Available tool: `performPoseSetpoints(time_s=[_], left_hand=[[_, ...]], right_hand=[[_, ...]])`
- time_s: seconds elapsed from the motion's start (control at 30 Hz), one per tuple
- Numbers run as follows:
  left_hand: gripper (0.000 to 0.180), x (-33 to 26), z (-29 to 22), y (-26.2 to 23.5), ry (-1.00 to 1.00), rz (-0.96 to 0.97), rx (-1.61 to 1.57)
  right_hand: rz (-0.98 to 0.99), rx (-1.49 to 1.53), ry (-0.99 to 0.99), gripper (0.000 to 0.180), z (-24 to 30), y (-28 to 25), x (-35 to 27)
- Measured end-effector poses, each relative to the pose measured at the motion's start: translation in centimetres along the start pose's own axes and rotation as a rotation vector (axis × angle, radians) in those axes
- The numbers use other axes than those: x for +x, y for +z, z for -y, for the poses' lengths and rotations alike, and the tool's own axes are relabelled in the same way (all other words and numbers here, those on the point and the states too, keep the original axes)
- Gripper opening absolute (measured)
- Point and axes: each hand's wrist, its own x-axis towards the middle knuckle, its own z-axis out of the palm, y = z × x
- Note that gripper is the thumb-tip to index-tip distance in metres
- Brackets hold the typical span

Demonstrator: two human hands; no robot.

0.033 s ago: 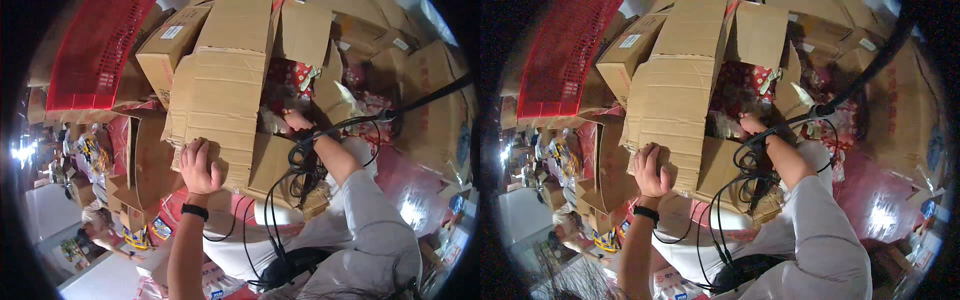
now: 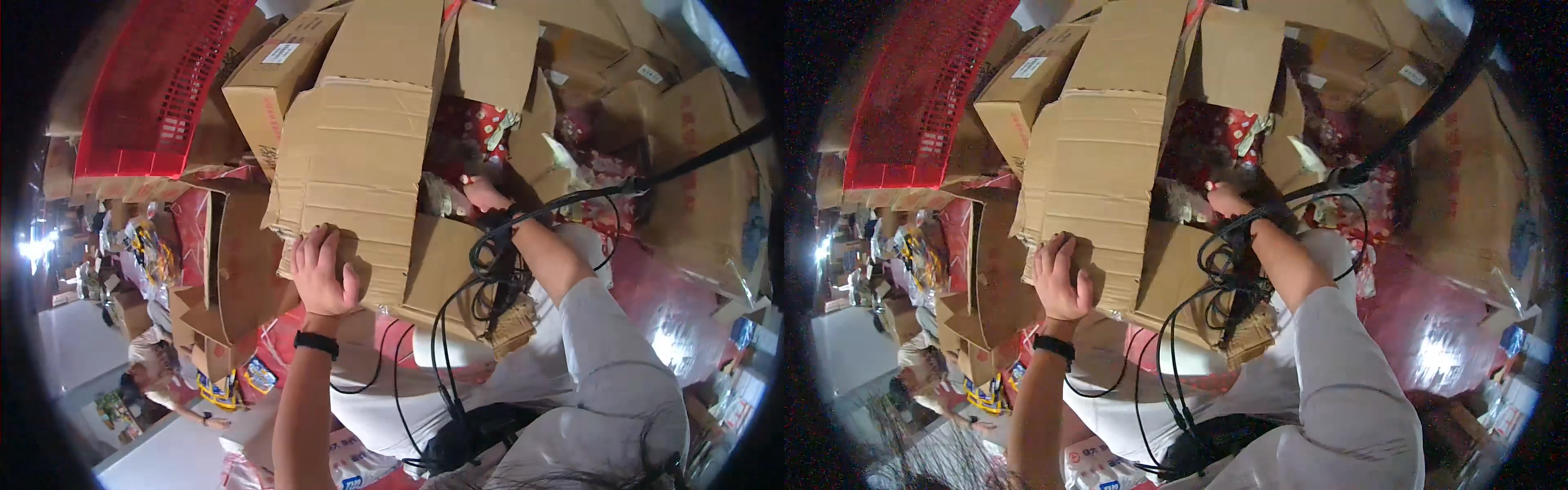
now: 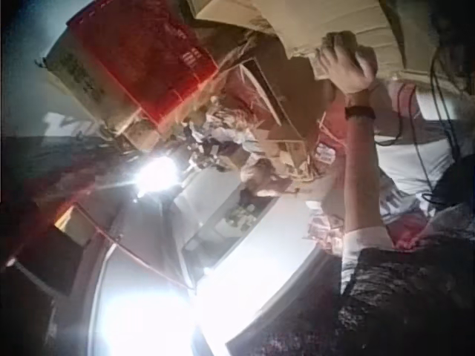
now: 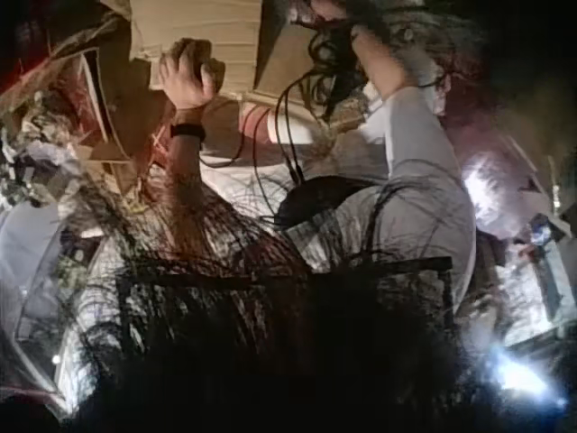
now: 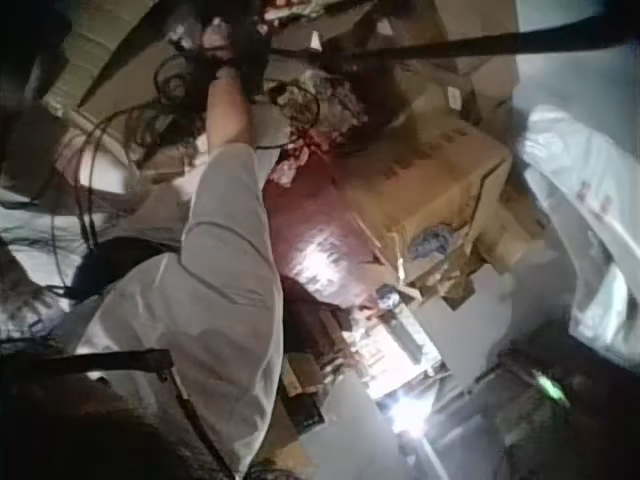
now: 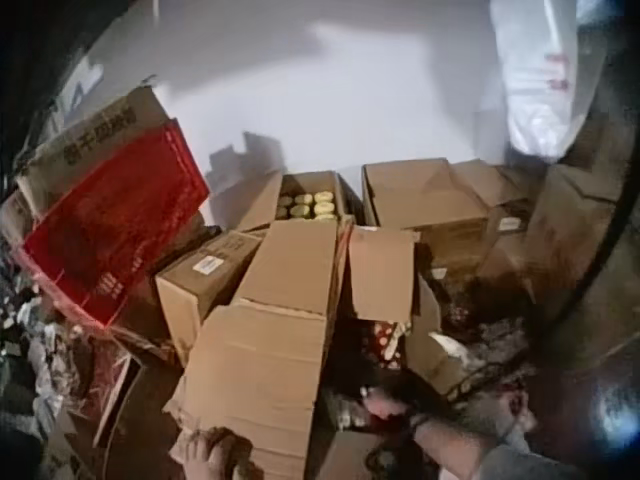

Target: Sorting and unboxing small packaged goods from large cardboard boxes in a storage area.

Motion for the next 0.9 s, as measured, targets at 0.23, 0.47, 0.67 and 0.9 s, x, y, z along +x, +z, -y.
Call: performPoseSetpoints(time_s=[0.23,0.47,0.67,0.9], left_hand=[[0.052,0.1,-0.1,-0.1,0.023,-0.104,-0.048],[0.048,-0.4,-0.2,0.2,0.003,-0.151,-0.06],[0.048,-0.5,-0.2,0.2,0.007,-0.188,-0.051],[0.048,-0.4,-0.3,0.1,-0.021,-0.163,-0.036]], right_hand=[[-0.242,0.44,-0.298,0.023,4.0,-11.4,-7.5],[-0.327,0.041,-0.771,0.027,-5.1,-30.5,-14.1],[-0.914,-0.911,-0.941,0.042,-10.1,-37.3,-21.5],[-0.203,0.811,-0.225,0.042,-17.4,-34.0,-18.2]])
